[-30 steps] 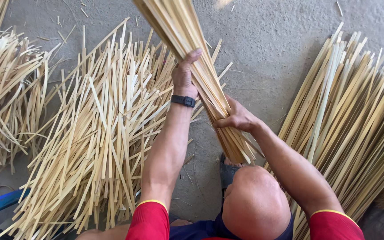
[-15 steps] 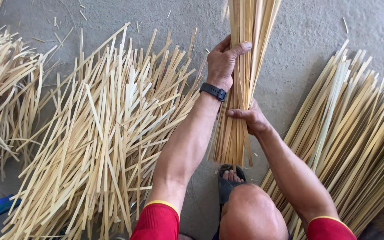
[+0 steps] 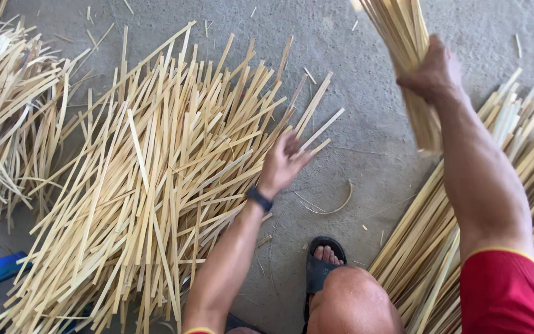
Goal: The person uses a grinding machine to smooth bamboo strips, then gathers and aligns them into bundles on the floor. Finally, the person ties the bundles with colored plastic ties.
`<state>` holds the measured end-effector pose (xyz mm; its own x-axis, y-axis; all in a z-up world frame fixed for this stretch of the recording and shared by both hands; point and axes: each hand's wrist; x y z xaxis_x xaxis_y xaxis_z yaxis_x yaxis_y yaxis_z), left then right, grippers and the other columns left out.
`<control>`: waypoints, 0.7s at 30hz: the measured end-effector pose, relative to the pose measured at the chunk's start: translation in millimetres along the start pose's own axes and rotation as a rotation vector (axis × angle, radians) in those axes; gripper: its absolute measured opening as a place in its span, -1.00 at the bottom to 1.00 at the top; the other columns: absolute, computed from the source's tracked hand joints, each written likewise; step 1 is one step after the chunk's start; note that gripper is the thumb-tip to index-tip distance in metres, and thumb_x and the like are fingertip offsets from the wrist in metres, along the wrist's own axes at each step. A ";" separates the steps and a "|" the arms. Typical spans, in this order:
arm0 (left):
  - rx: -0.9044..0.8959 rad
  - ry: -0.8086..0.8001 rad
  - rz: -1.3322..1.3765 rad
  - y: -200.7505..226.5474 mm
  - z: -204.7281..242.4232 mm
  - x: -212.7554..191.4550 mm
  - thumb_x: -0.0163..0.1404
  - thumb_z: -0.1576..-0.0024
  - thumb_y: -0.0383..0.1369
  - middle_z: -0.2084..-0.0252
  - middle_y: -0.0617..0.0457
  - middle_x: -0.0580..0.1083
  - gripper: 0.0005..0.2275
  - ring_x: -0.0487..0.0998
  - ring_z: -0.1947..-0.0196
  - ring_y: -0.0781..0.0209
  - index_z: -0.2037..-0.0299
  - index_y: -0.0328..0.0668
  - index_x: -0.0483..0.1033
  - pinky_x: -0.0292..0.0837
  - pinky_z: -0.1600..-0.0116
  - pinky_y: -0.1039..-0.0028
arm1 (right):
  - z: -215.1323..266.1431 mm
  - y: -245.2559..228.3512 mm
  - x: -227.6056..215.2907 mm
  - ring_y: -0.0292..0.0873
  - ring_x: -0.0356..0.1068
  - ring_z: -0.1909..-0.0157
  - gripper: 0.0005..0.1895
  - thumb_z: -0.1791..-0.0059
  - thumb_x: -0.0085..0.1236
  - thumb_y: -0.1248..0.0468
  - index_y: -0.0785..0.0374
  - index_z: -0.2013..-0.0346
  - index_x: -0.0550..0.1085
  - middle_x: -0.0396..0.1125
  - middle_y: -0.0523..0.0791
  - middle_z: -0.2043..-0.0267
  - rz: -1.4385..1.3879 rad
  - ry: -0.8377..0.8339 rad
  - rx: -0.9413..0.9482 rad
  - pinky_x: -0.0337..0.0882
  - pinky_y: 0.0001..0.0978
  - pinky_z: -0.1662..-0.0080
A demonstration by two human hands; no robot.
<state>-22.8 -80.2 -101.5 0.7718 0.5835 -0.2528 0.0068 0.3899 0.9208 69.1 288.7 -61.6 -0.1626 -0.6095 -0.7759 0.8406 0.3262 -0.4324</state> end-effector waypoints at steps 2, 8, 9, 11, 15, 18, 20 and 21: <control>-0.096 0.065 -0.152 -37.9 39.0 -14.0 0.19 -0.07 -0.03 -0.25 -0.31 0.43 -0.32 0.53 -0.20 -0.09 -0.31 -0.29 0.31 0.51 -0.23 0.16 | -21.6 14.6 17.5 0.29 0.30 -0.23 0.17 0.24 0.54 0.08 0.33 -0.46 0.02 0.21 0.30 -0.27 0.156 -0.008 0.014 0.44 0.19 -0.18; -0.258 0.292 -0.561 -107.8 133.5 -58.9 0.22 -0.05 -0.14 -0.33 -0.26 0.34 -0.34 0.37 -0.31 -0.08 -0.33 -0.18 0.25 0.31 -0.33 0.05 | -37.9 51.3 76.8 0.33 -0.30 -0.51 0.66 0.39 0.63 -0.15 0.19 -0.55 -0.46 -0.39 0.28 -0.53 0.252 0.021 0.027 -0.17 0.29 -0.39; -0.232 0.336 -0.654 -113.8 143.9 -66.0 0.23 -0.03 -0.14 -0.34 -0.24 0.33 -0.32 0.35 -0.33 -0.09 -0.34 -0.16 0.24 0.30 -0.34 0.04 | -40.8 53.0 75.1 0.32 -0.25 -0.53 0.63 0.38 0.61 -0.12 0.14 -0.58 -0.43 -0.34 0.25 -0.56 0.233 0.003 0.051 -0.14 0.26 -0.43; -0.156 0.392 -0.784 -120.9 160.0 -77.3 0.26 -0.01 -0.14 -0.38 -0.23 0.27 -0.28 0.28 -0.38 -0.14 -0.36 -0.14 0.21 0.29 -0.36 0.01 | -39.5 53.7 70.6 0.33 -0.19 -0.52 0.56 0.37 0.62 -0.08 0.17 -0.57 -0.32 -0.26 0.25 -0.54 0.230 0.103 0.009 -0.12 0.24 -0.42; -0.071 0.436 -0.933 -123.9 181.8 -107.2 0.35 0.14 -0.09 -0.47 -0.28 0.06 -0.11 0.07 -0.47 -0.24 -0.37 -0.12 0.10 0.15 -0.42 -0.13 | 8.4 39.3 109.3 0.12 0.21 -0.36 -0.01 0.01 0.55 0.01 0.31 -0.50 0.14 0.20 0.16 -0.35 0.140 0.393 -0.349 0.26 0.09 -0.32; -0.086 0.473 -1.014 -120.3 172.3 -141.1 0.40 0.19 -0.05 -0.50 -0.34 -0.05 0.00 -0.03 -0.50 -0.26 -0.41 -0.17 0.02 -0.04 -0.46 -0.23 | 93.8 31.9 188.5 -0.27 0.42 0.41 -0.75 -0.08 0.15 0.20 0.34 0.10 0.55 0.46 -0.13 0.39 -0.483 -0.264 -0.319 0.44 -0.37 0.36; -0.121 0.498 -1.051 -120.2 170.6 -160.1 0.42 0.19 -0.02 -0.53 -0.36 -0.10 0.07 -0.10 -0.54 -0.26 -0.45 -0.20 -0.05 -0.17 -0.51 -0.22 | 161.3 26.5 251.4 -0.16 0.51 0.38 -0.62 -0.02 0.21 0.13 0.39 0.05 0.55 0.51 0.00 0.32 -0.536 -0.746 -0.117 0.56 -0.30 0.34; -0.141 0.505 -1.069 -118.2 170.7 -168.5 0.43 0.19 -0.01 -0.56 -0.35 -0.13 0.11 -0.14 -0.57 -0.25 -0.47 -0.20 -0.09 -0.25 -0.54 -0.19 | 193.1 23.5 278.2 -0.06 0.53 0.28 -0.48 -0.02 0.17 0.07 0.49 -0.05 0.48 0.50 0.07 0.23 -0.618 -0.831 -0.036 0.61 -0.24 0.27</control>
<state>-45.1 -346.3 -117.1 0.0789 0.1176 -0.9899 0.4001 0.9058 0.1395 143.3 -12.7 -198.9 -0.1410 -0.9798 0.1416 0.7138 -0.1997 -0.6713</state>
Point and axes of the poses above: each hand's wrist, its own z-axis away from the middle knuckle, its own x-axis out of the palm, y = z × x
